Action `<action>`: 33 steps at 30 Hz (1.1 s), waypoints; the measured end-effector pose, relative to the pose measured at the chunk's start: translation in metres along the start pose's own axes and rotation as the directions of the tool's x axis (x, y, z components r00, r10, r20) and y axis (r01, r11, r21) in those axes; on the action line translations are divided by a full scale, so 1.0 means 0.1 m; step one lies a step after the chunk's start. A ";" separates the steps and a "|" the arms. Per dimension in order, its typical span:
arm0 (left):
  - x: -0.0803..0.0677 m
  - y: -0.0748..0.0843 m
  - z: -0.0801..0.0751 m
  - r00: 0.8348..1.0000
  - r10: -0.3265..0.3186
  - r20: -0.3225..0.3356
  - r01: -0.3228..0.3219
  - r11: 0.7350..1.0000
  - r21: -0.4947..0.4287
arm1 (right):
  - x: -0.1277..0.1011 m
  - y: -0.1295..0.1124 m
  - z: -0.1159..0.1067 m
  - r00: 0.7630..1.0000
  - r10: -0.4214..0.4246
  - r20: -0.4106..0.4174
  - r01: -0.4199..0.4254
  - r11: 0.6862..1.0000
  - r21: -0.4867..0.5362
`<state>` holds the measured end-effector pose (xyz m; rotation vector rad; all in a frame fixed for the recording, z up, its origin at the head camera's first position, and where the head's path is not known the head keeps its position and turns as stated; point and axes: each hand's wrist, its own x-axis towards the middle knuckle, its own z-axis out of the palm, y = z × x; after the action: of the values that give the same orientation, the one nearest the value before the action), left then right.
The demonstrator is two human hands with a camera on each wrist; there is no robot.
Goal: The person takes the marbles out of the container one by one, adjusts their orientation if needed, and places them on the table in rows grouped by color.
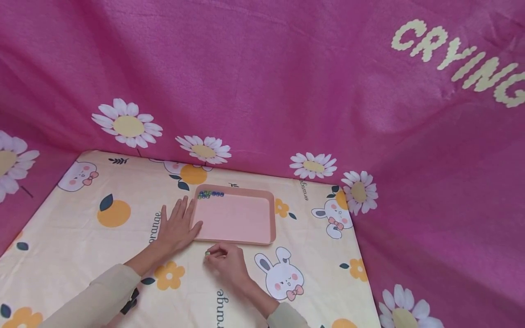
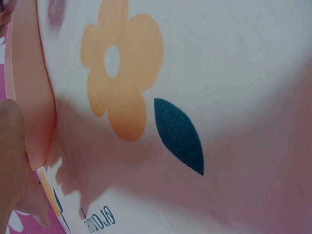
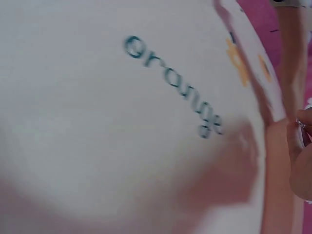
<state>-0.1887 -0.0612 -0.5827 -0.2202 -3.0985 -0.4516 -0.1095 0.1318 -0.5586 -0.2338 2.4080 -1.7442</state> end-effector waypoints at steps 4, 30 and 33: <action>0.00 0.00 0.00 1.000 0.000 0.001 0.000 1.000 0.008 | -0.08 0.10 0.08 0.999 0.022 0.030 -0.022 1.000 -0.013; 0.00 -0.02 0.01 1.000 0.012 0.001 -0.012 1.000 -0.010 | -0.14 0.32 0.20 0.995 -0.021 0.097 0.036 0.987 -0.157; 0.01 -0.02 0.00 1.000 0.014 0.000 -0.014 1.000 -0.013 | -0.14 0.32 0.20 0.994 -0.034 0.107 0.053 0.981 -0.187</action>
<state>-0.1898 -0.0633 -0.5836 -0.2418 -3.0929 -0.4714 -0.0923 0.1265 -0.5951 -0.3931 2.5110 -1.4792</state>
